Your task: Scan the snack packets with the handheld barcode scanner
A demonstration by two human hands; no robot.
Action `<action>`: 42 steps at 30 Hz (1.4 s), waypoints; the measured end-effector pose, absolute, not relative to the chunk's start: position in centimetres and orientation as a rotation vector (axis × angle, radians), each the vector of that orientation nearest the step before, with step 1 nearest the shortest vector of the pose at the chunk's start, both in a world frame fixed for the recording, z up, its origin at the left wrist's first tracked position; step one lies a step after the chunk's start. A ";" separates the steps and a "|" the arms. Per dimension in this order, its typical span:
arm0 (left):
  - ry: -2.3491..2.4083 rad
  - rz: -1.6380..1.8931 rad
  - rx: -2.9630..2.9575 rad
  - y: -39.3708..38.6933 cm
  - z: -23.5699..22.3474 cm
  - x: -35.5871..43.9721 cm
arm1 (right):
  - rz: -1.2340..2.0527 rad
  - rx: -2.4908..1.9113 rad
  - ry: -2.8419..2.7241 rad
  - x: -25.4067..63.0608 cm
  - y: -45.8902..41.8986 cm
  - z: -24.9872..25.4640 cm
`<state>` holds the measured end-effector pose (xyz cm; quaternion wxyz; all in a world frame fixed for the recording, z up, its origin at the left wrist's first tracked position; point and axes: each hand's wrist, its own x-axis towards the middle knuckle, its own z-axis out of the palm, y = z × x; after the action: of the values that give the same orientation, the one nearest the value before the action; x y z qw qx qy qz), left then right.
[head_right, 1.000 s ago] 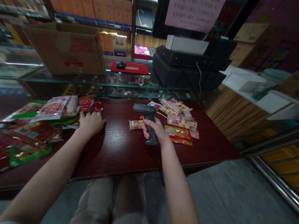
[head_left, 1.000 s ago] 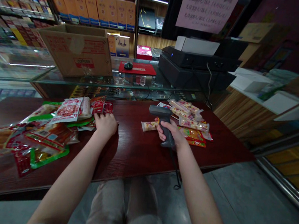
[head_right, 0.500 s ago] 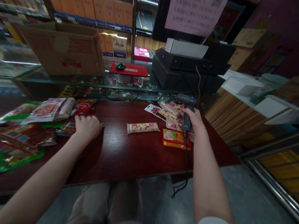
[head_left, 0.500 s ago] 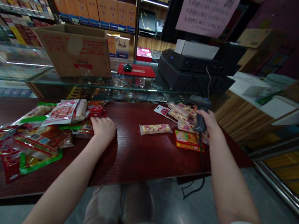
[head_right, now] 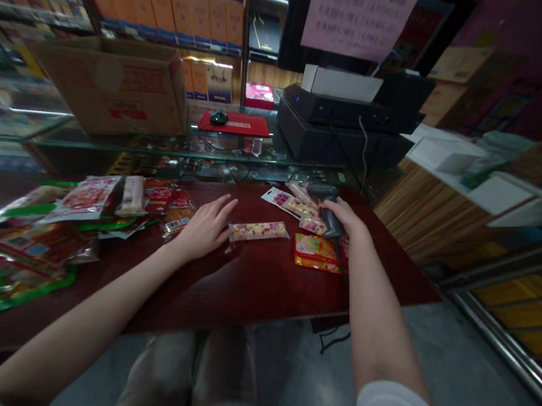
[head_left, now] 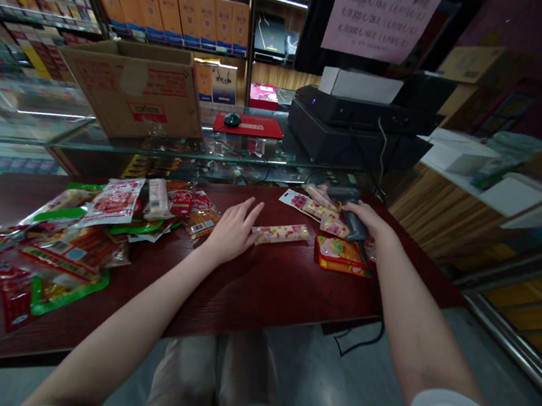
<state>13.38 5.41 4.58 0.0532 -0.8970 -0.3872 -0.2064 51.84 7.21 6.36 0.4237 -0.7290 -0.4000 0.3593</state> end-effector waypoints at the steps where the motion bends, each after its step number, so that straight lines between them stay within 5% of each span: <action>1: -1.090 -0.629 -2.790 5.5 4.2 13.8 | 0.897 -1.833 -1.024 51.6 7.1 6.4; 18: -1.271 -0.281 -2.897 4.5 4.7 13.7 | 1.026 -1.680 -1.152 46.7 4.1 5.8; 24: -1.197 -0.524 -3.076 5.8 4.0 11.2 | 0.878 -1.514 -1.018 46.1 2.6 7.6; 29: -1.111 -1.076 -3.251 7.1 5.1 9.1 | 0.962 -1.096 -1.100 43.2 -0.4 11.1; 37: -1.631 -3.191 -2.588 7.8 6.0 8.8 | 1.458 -0.872 -1.237 35.3 0.1 11.3; 42: -1.745 -3.429 -2.374 8.3 6.1 8.1 | 1.636 -0.754 -1.188 31.9 2.1 9.0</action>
<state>8.07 8.25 6.11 -0.6362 -0.4052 -0.2978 -0.5851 31.87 2.11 9.03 0.4723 -0.3080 -0.4854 0.6682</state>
